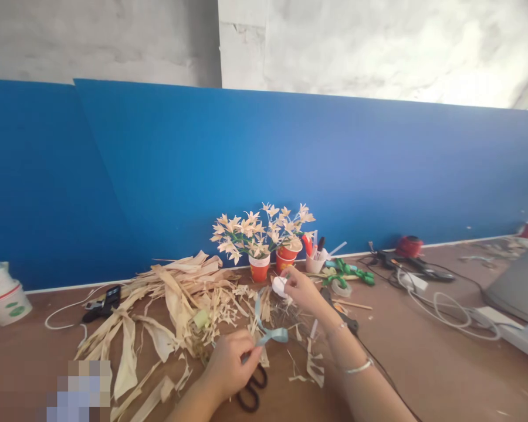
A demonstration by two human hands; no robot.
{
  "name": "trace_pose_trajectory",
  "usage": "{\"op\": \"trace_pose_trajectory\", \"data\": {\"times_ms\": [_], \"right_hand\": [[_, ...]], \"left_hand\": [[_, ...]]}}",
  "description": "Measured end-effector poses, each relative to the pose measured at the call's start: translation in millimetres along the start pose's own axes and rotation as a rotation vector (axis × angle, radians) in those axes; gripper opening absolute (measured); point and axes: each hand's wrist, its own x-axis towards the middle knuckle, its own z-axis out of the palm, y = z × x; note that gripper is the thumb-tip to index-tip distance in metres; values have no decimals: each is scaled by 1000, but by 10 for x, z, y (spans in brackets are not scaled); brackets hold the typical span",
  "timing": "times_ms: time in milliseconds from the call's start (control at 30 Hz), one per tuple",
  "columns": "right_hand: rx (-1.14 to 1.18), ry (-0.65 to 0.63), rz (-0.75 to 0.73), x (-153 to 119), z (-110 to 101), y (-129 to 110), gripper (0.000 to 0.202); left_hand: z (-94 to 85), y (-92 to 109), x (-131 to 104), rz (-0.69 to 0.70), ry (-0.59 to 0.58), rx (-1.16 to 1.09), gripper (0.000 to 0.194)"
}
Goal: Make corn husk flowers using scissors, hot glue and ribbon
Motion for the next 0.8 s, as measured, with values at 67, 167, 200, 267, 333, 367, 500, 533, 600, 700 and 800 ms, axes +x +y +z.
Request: {"op": "trace_pose_trajectory", "data": {"times_ms": [67,167,200,267,333,367,500,533,600,700,800], "right_hand": [[276,-167,14,-38,-156,-40,27],[525,-238,13,-111,-286,-98,16],[586,-241,20,-131,-305,-104,16],[732,-289,43,-159,-329,-83,19],[891,-374,58,-171,-357,-18,24],[947,-413,60,-173,-376,25,27],[837,-402,110,-150,-437,180,26],[760,-366,141,-136,-436,201,25],[623,-255,193,-103,-409,219,25],[527,-96,191,-46,-333,224,27],[505,-52,129,6,-251,248,28]], "left_hand": [[-6,7,2,7,3,0,35],[-8,5,3,23,8,-2,35],[-7,2,2,26,9,-2,35],[-4,-7,-1,22,6,-2,35],[-1,-12,-5,9,1,3,35],[-1,-13,-6,5,0,5,35],[-9,-3,-5,7,-2,3,36],[-12,2,-3,8,-2,2,36],[-18,10,-2,7,1,-2,35],[-22,13,-3,5,4,-7,35],[-20,7,-7,6,9,-7,34]]}}
